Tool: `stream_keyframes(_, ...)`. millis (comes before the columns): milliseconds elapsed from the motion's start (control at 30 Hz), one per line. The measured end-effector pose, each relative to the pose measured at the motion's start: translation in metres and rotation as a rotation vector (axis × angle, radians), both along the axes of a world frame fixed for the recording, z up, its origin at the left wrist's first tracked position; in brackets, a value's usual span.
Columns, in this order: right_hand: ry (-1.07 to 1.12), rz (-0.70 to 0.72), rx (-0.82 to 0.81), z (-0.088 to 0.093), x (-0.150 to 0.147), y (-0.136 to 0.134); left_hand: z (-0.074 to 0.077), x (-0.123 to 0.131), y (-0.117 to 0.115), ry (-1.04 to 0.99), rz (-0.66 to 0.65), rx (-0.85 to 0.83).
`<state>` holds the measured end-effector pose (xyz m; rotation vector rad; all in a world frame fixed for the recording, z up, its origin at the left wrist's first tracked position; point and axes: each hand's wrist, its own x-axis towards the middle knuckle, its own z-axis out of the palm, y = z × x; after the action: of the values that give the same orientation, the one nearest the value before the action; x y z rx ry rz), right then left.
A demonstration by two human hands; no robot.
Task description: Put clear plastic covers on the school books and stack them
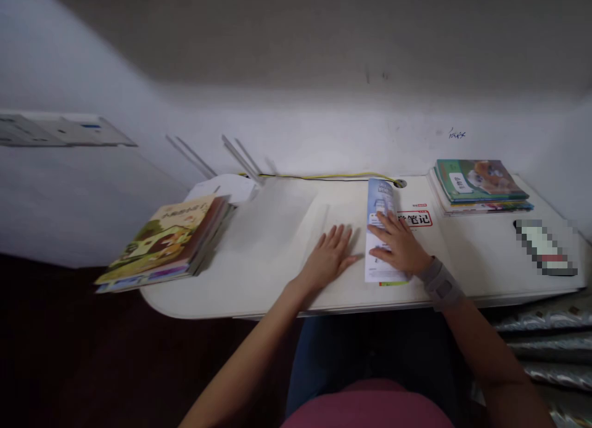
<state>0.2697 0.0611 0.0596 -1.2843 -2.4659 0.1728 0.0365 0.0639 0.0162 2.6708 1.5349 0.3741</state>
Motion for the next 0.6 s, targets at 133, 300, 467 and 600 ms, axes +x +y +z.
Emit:
stream_keyframes(133,-0.181,-0.055,0.064,-0.005,-0.036,0.0,-0.006,-0.032,0.003,0.059,0.104,-0.042)
stream_keyframes(300,-0.237,-0.155,0.148,-0.016,-0.069,0.002,-0.013,-0.03,0.0,0.075,0.188,-0.004)
stream_keyframes(467,-0.244,-0.149,0.147,-0.03,-0.092,0.005,-0.012,-0.028,0.002,0.07,0.225,0.009)
stream_keyframes(600,-0.239,-0.106,0.117,-0.036,-0.102,0.003,-0.008,-0.028,0.001,0.063,0.229,-0.02)
